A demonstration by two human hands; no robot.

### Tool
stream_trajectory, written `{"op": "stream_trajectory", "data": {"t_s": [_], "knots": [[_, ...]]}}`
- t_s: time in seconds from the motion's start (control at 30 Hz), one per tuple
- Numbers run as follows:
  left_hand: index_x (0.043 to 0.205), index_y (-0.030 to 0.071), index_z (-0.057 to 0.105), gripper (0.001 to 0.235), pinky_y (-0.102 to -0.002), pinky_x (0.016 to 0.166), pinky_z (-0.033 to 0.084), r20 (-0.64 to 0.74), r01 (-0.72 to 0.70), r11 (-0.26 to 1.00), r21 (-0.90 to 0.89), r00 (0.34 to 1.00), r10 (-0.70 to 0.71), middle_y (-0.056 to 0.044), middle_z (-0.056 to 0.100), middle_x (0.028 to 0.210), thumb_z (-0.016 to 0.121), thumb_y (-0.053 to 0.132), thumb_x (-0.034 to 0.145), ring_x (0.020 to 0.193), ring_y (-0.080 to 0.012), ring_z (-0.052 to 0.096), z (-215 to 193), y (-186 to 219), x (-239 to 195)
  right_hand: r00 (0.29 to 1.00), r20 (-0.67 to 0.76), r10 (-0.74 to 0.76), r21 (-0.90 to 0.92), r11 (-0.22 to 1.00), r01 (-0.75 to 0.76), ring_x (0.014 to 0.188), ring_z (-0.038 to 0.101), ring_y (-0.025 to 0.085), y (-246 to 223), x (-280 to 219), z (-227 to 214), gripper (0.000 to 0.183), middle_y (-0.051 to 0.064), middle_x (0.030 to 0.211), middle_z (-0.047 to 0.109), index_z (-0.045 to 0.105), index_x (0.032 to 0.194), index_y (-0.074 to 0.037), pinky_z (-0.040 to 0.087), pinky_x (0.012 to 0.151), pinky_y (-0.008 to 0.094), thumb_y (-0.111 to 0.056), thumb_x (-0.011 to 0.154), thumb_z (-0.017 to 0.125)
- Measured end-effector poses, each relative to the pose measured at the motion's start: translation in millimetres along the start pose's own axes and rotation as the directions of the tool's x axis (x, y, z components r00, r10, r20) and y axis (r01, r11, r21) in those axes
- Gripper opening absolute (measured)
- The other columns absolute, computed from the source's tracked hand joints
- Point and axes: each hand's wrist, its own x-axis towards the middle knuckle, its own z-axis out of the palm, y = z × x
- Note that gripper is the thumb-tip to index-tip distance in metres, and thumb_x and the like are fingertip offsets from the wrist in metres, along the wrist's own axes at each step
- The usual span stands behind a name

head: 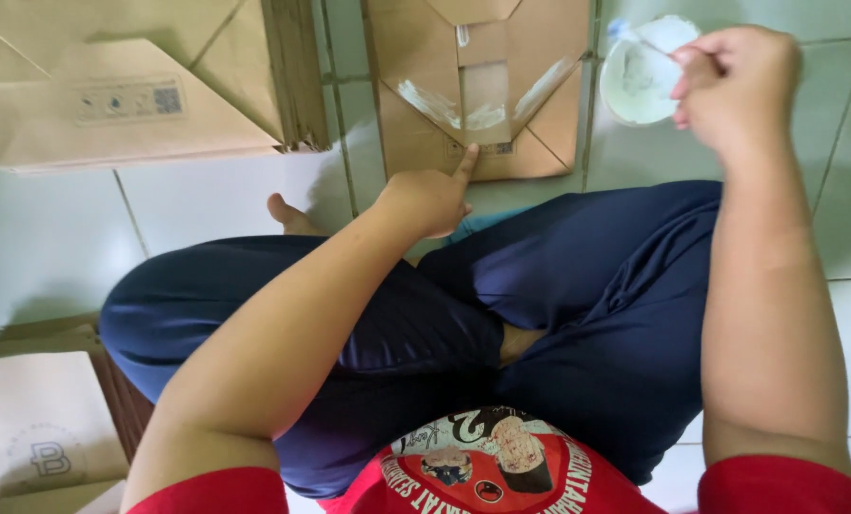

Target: The person sits on the floor and assembles flat paper bags by applying glue to the edges and folding them into shape. They use a small stick to apply the adhesive from a container and press the flaps together to secure the bag structure.

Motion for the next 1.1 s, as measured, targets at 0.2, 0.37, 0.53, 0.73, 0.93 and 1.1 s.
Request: {"op": "stream_trajectory", "data": {"t_s": [0.2,0.37,0.53,0.73,0.93,1.1], "knots": [[0.168,0.027,-0.013,0.082,-0.048,0.078,0.051,-0.035,0.014,0.999,-0.030,0.999,-0.015,-0.017,0.070,0.117,0.041,0.040,0.107,0.097,-0.0384,0.067,1.9,-0.9,0.8,0.980,-0.005,0.197,0.121,0.973,-0.195,0.050,0.060,0.009,85.3,30.9,-20.8,0.019,0.003,0.078,0.069,0.069,0.109,-0.015,0.053,0.044,0.024,-0.013,0.114,0.051],[0.167,0.031,-0.015,0.086,-0.051,0.093,0.049,-0.046,0.019,1.000,-0.006,0.999,-0.019,-0.025,0.063,0.133,0.043,0.043,0.105,0.114,-0.0430,0.064,7.7,-3.6,10.9,0.970,0.122,0.210,0.056,0.974,-0.218,0.055,0.065,0.016,76.5,17.9,-14.1,0.011,0.013,0.078,0.071,0.069,0.100,-0.003,0.058,0.050,0.030,-0.011,0.107,0.065],[0.166,0.037,-0.017,0.081,-0.049,0.092,0.049,-0.049,0.052,0.999,-0.003,0.997,-0.052,-0.024,0.059,0.138,0.038,0.044,0.105,0.116,-0.0436,0.061,3.9,-1.4,5.1,0.934,0.171,0.313,-0.018,0.949,-0.315,0.058,0.068,0.017,36.6,8.3,-15.1,0.024,0.010,0.078,0.072,0.070,0.095,-0.004,0.062,0.058,0.029,-0.020,0.110,0.061],[0.166,0.036,-0.011,0.081,-0.050,0.104,0.044,-0.092,0.013,0.998,-0.062,0.996,-0.019,-0.026,0.050,0.149,0.042,0.040,0.105,0.129,-0.0452,0.054,13.7,-15.4,18.6,0.924,0.201,0.327,-0.149,0.942,-0.301,0.064,0.075,0.020,-2.6,-14.0,-14.3,0.026,0.011,0.086,0.077,0.067,0.099,-0.003,0.059,0.057,0.028,-0.021,0.112,0.052],[0.165,0.026,0.020,0.070,-0.052,0.107,0.042,-0.293,-0.100,0.994,-0.046,0.953,0.082,-0.019,0.044,0.157,0.047,0.040,0.102,0.139,-0.0423,0.045,16.7,-32.4,25.1,0.917,-0.228,-0.326,-0.589,0.797,0.137,0.070,0.062,0.041,14.9,-33.1,3.2,0.013,0.019,0.091,0.060,0.072,0.089,-0.012,0.052,0.049,0.049,-0.015,0.100,0.078],[0.106,0.007,0.065,0.033,-0.058,0.074,0.051,-0.611,-0.086,0.994,-0.072,0.791,0.024,-0.018,0.072,0.106,0.043,0.031,0.102,0.096,-0.0457,0.066,4.3,-47.9,16.5,0.690,0.204,-0.694,-0.597,0.470,0.650,0.064,0.062,0.038,-32.7,-54.6,31.3,0.012,0.007,0.087,0.057,0.073,0.092,-0.018,0.054,0.052,0.052,-0.026,0.099,0.078]]}}
